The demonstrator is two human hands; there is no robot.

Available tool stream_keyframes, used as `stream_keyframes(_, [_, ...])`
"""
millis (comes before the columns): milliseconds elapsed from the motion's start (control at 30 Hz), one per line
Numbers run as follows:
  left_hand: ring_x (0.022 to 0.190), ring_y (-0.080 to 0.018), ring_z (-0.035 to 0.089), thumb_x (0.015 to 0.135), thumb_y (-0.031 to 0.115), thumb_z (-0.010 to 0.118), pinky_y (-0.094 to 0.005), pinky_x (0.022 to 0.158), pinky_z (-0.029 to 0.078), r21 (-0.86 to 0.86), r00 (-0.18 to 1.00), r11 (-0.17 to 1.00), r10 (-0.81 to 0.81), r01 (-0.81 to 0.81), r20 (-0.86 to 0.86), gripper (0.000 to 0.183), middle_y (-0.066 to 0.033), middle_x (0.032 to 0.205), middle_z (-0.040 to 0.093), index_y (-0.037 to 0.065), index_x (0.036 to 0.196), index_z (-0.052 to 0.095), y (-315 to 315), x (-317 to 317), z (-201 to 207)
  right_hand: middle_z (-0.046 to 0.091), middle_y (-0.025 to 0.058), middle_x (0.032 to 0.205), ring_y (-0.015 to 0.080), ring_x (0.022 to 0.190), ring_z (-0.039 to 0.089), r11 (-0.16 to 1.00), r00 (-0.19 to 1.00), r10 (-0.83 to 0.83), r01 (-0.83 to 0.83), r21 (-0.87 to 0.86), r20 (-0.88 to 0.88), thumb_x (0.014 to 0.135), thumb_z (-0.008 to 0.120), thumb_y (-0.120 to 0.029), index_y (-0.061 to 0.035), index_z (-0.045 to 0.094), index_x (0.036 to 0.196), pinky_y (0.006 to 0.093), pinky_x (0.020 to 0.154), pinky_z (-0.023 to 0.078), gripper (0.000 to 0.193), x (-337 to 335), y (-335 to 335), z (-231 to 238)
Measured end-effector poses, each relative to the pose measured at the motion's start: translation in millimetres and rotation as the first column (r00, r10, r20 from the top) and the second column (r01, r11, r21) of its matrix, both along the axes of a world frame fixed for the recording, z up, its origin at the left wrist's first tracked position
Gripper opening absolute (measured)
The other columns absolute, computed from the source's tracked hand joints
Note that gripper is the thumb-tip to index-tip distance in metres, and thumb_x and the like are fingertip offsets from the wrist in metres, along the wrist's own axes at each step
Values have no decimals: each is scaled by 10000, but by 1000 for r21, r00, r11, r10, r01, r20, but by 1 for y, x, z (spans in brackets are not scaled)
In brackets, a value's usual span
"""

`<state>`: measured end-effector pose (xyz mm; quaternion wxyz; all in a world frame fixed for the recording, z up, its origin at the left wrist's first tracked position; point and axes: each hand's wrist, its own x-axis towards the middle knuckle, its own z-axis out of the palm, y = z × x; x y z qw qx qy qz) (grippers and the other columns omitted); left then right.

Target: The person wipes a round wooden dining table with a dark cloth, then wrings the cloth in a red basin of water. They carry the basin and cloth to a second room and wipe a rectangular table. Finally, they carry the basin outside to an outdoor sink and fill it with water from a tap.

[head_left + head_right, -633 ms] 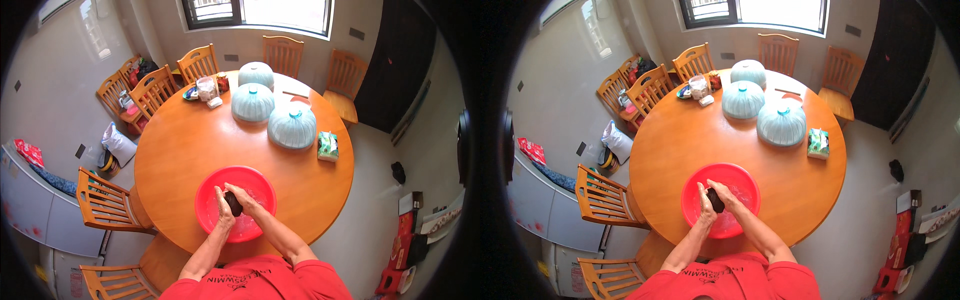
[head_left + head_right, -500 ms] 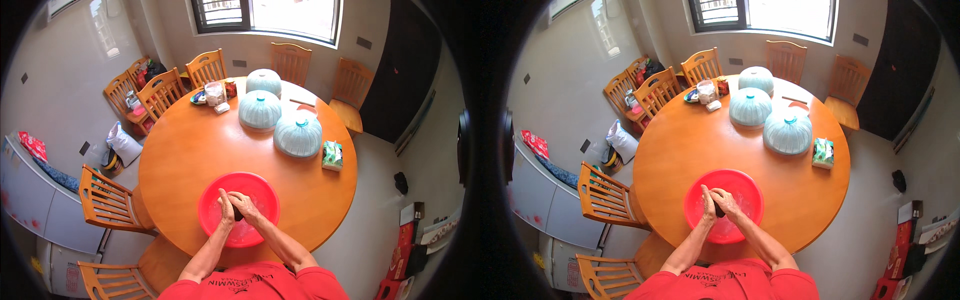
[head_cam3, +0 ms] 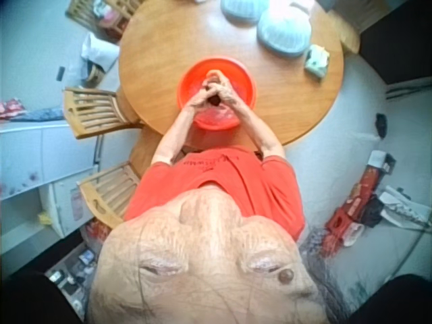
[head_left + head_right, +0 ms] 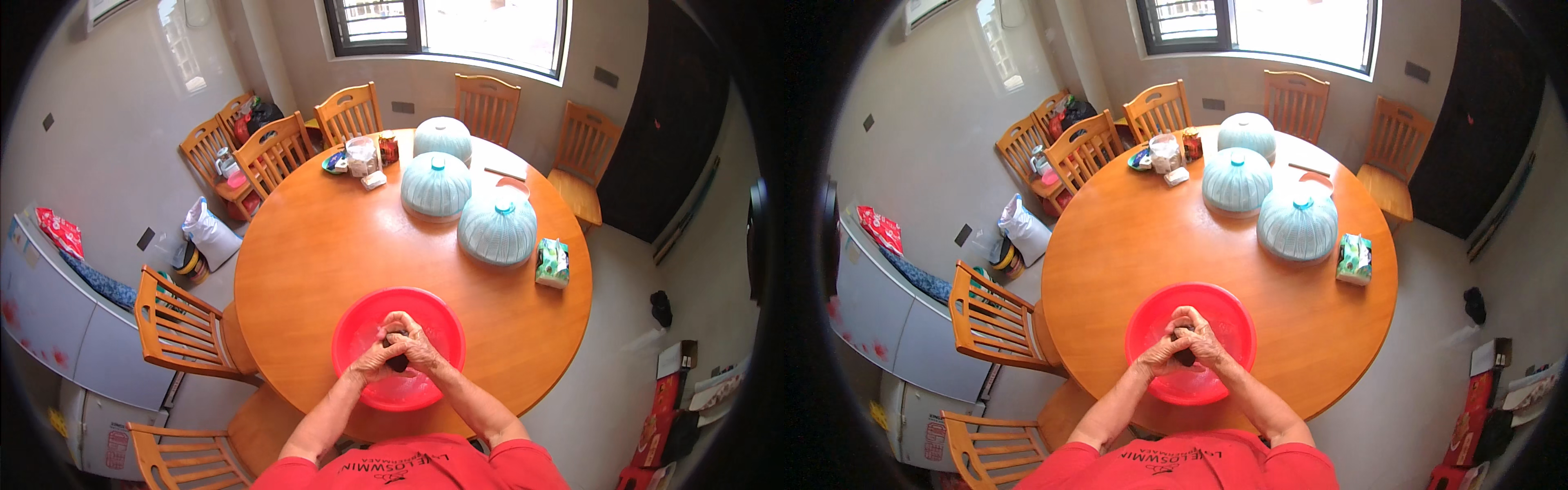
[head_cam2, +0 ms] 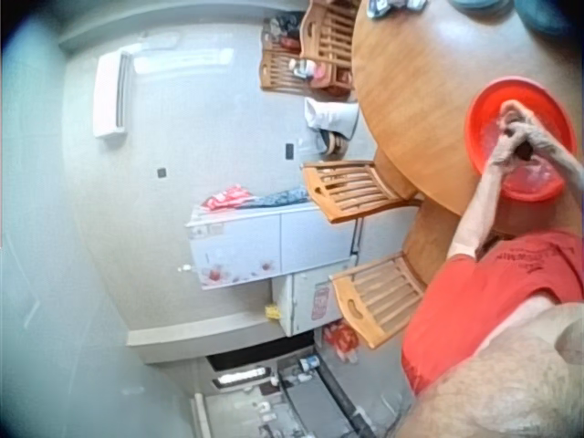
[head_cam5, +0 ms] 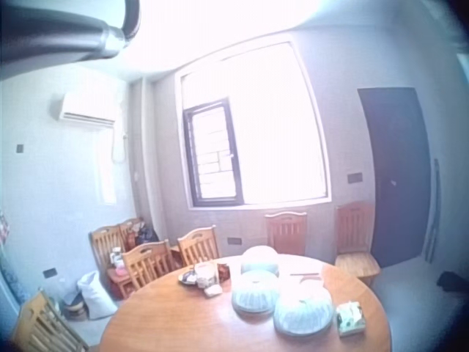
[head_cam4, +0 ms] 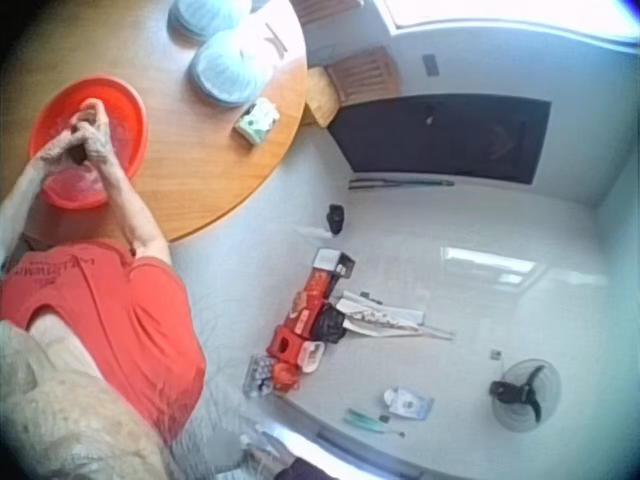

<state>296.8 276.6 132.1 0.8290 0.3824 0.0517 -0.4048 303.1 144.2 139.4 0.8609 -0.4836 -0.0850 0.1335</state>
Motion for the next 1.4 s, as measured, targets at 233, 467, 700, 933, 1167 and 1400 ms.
stream_keyframes(233, [848,-241,649,789,76,691,-377,681,563,191,958,943,-284,272,42,409,-106,1062,579,88,1137,477,2,4,28,548,21,787,100,743,526,990,993,120,-121,-75,-19,880,472,-67,-60,488,1191,245,692,457,311,10,-6,16])
stream_keyframes(467, [512,-90,517,769,99,681,-231,364,352,415,959,880,-278,231,56,104,-6,619,554,99,788,578,-7,0,17,419,-33,637,69,590,404,874,988,142,-94,-476,66,930,424,-106,-57,553,1110,241,520,365,227,23,1,11])
stream_keyframes(700, [575,-147,510,767,205,652,-306,443,370,691,928,723,-267,15,260,181,-39,675,540,91,877,564,-16,3,-29,584,117,700,230,682,585,599,952,7,242,-764,307,888,479,-106,-57,583,961,360,614,460,136,33,13,-34])
stream_keyframes(933, [1103,-360,530,793,354,585,-480,873,442,874,756,401,-471,-275,454,582,-172,1176,564,128,1288,379,-21,2,-34,664,169,878,318,851,647,395,973,-119,230,-889,199,781,657,-283,-95,624,1076,402,754,510,351,10,19,-18])
stream_keyframes(1167, [724,-134,599,634,183,783,-313,528,476,602,889,793,-340,95,308,369,-34,768,634,38,917,594,-8,9,34,629,28,726,100,673,576,821,937,-283,348,-454,206,851,551,-39,-38,649,1019,260,616,484,195,15,-8,-16])
stream_keyframes(1400, [1066,-321,590,837,114,633,-375,629,552,-89,950,947,-310,307,-21,423,-148,1131,558,71,1208,433,12,4,33,594,22,765,90,722,557,988,998,17,-8,-154,58,890,494,-18,-40,588,1154,232,669,480,281,6,-8,43])
